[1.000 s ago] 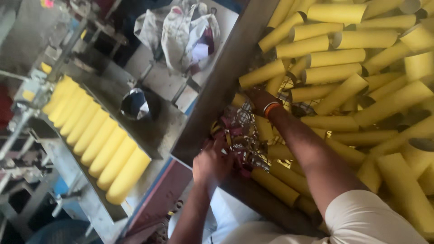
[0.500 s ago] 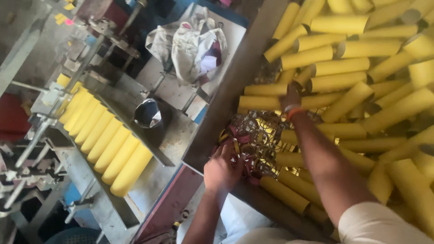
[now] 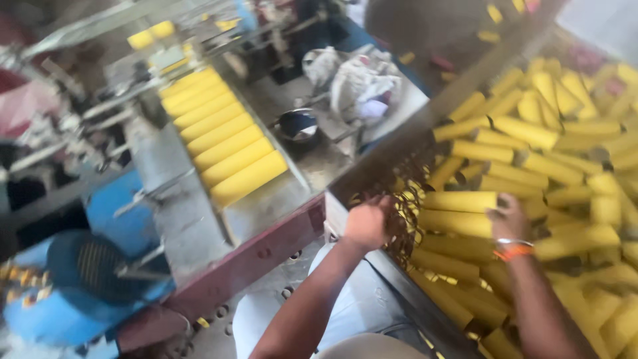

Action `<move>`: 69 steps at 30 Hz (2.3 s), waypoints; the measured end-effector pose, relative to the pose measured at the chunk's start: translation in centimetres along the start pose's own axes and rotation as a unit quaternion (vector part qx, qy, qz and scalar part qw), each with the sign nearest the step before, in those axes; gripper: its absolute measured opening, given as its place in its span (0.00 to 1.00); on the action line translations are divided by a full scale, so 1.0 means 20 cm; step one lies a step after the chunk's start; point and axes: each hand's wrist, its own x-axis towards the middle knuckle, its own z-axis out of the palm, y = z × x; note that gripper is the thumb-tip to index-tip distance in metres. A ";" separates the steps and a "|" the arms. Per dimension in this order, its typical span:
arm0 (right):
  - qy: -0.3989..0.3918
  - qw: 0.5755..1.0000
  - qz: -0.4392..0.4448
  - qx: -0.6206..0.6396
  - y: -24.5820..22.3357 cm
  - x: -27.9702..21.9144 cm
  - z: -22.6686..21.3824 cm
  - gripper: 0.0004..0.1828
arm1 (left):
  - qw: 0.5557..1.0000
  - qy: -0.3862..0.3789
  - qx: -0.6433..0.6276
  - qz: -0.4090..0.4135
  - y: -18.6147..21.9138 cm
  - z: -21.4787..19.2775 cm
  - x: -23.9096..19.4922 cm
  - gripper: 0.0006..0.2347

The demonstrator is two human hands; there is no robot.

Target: The person repeatedly picks up yellow cylindrical objects from a conveyor belt and places them into a wire basket. The task involves continuous hand movements to transfer the items from the moving belt to the collection basket.

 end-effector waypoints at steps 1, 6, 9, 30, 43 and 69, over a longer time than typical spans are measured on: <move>0.015 0.997 -0.029 0.066 -0.09 0.00 -0.08 0.32 | 0.999 0.020 -0.016 0.022 0.00 -0.02 -0.01 0.18; -0.034 0.903 -0.195 0.382 -0.64 -0.07 -0.27 0.32 | 0.981 0.145 -0.121 0.044 0.06 -0.16 -0.14 0.20; -0.083 0.856 -0.251 0.444 -0.99 -0.18 -0.21 0.29 | 0.961 0.256 -0.066 0.079 0.07 -0.32 -0.26 0.21; -0.090 0.815 -0.569 0.057 -1.94 -0.49 0.92 0.10 | 0.908 0.011 0.322 -0.267 -0.65 -0.78 -0.31 0.53; -0.200 0.969 -0.077 -0.122 -0.18 -0.14 0.17 0.19 | 0.991 0.030 0.117 0.050 -0.09 -0.32 -0.03 0.37; -0.131 0.979 0.116 -0.108 0.69 -0.24 0.34 0.35 | 0.958 -0.276 0.051 -0.061 0.15 -0.02 0.08 0.28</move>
